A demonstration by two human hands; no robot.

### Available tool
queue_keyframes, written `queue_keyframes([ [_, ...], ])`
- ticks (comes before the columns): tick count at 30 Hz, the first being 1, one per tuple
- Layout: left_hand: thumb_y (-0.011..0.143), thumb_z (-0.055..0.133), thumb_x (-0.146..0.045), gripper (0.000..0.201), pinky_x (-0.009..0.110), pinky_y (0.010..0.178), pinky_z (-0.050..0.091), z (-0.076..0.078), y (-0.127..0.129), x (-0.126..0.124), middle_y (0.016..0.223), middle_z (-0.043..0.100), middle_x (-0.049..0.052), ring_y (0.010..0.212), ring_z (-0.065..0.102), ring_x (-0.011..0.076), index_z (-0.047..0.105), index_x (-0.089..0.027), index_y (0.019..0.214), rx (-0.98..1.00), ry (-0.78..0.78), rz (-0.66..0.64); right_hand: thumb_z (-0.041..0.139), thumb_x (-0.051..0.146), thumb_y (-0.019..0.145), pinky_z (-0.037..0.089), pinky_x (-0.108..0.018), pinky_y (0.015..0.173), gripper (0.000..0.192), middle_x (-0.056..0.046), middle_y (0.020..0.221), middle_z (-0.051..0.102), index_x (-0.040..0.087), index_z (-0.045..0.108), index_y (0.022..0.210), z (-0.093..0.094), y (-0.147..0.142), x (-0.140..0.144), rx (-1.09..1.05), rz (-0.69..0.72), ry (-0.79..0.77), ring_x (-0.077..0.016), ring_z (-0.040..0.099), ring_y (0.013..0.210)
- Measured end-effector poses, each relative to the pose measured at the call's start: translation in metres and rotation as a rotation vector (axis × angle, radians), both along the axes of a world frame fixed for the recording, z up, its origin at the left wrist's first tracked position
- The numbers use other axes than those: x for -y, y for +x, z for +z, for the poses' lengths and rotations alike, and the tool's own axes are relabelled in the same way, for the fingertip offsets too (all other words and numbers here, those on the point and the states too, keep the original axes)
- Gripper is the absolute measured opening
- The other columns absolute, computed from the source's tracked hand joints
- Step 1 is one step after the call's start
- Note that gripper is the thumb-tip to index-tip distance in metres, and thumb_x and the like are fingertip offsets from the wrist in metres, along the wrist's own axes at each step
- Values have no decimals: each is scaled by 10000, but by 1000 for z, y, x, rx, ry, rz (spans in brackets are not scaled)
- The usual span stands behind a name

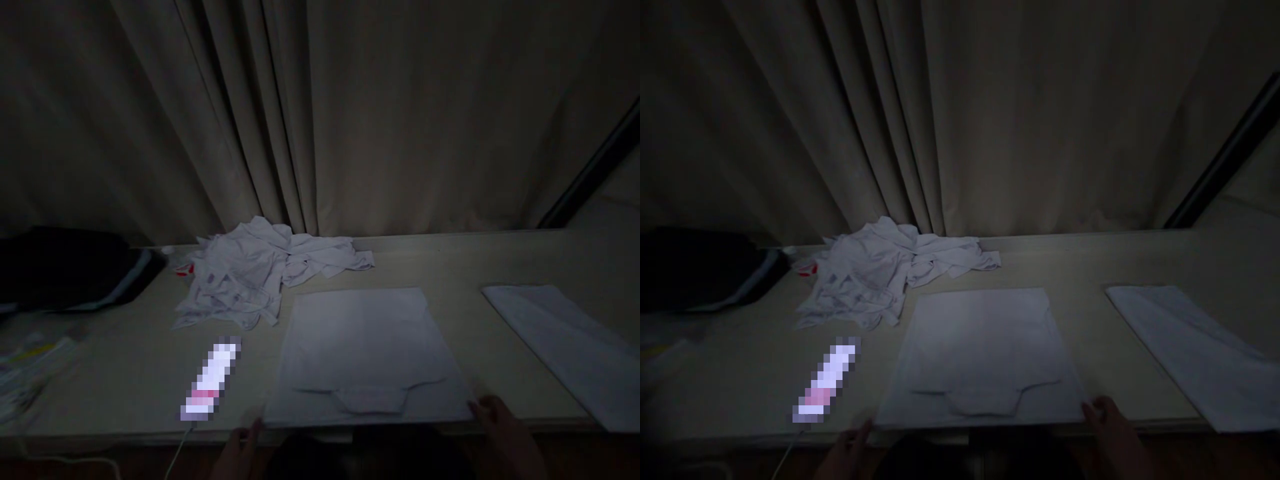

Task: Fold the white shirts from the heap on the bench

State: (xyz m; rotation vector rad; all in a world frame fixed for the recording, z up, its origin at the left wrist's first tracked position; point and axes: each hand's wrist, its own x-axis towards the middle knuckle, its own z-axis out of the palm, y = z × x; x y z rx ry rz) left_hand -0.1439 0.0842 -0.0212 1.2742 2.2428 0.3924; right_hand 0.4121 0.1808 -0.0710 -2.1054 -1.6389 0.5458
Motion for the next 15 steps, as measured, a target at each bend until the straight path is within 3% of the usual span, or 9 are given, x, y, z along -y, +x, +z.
queue_keyframes([
  [3, 777, 287, -627, 593, 404, 795, 510, 0, 17, -8, 853, 722, 128, 830, 678, 290, 650, -162, 835, 177, -13, 100, 439, 564, 727, 479, -375, 662, 355, -78, 723, 679, 235, 561, 778, 9, -10, 0, -71, -77, -98, -258, 653, 684],
  [6, 663, 346, -744, 635, 402, 721, 514, 4, 28, -17, 696, 700, 84, 737, 670, 290, 623, -181, 757, 360, 21, 184, 449, 511, 719, 459, -359, 665, 287, -67, 697, 667, 238, 538, 702, 19, -14, 0, -91, -46, -129, -244, 641, 684],
  [9, 587, 409, -732, 574, 377, 620, 505, 9, 28, -18, 591, 653, 43, 645, 647, 271, 597, -201, 694, 403, 70, 212, 434, 465, 725, 448, -345, 655, 251, -64, 674, 646, 235, 504, 652, 31, -17, 0, -94, -39, -110, -230, 626, 679],
  [15, 633, 419, -661, 487, 355, 676, 508, 23, 39, -8, 685, 703, 37, 729, 657, 265, 612, -214, 667, 330, 116, 155, 458, 518, 723, 443, -314, 614, 336, -39, 679, 614, 205, 543, 812, 48, -21, -6, -91, -162, 3, -208, 600, 648],
])
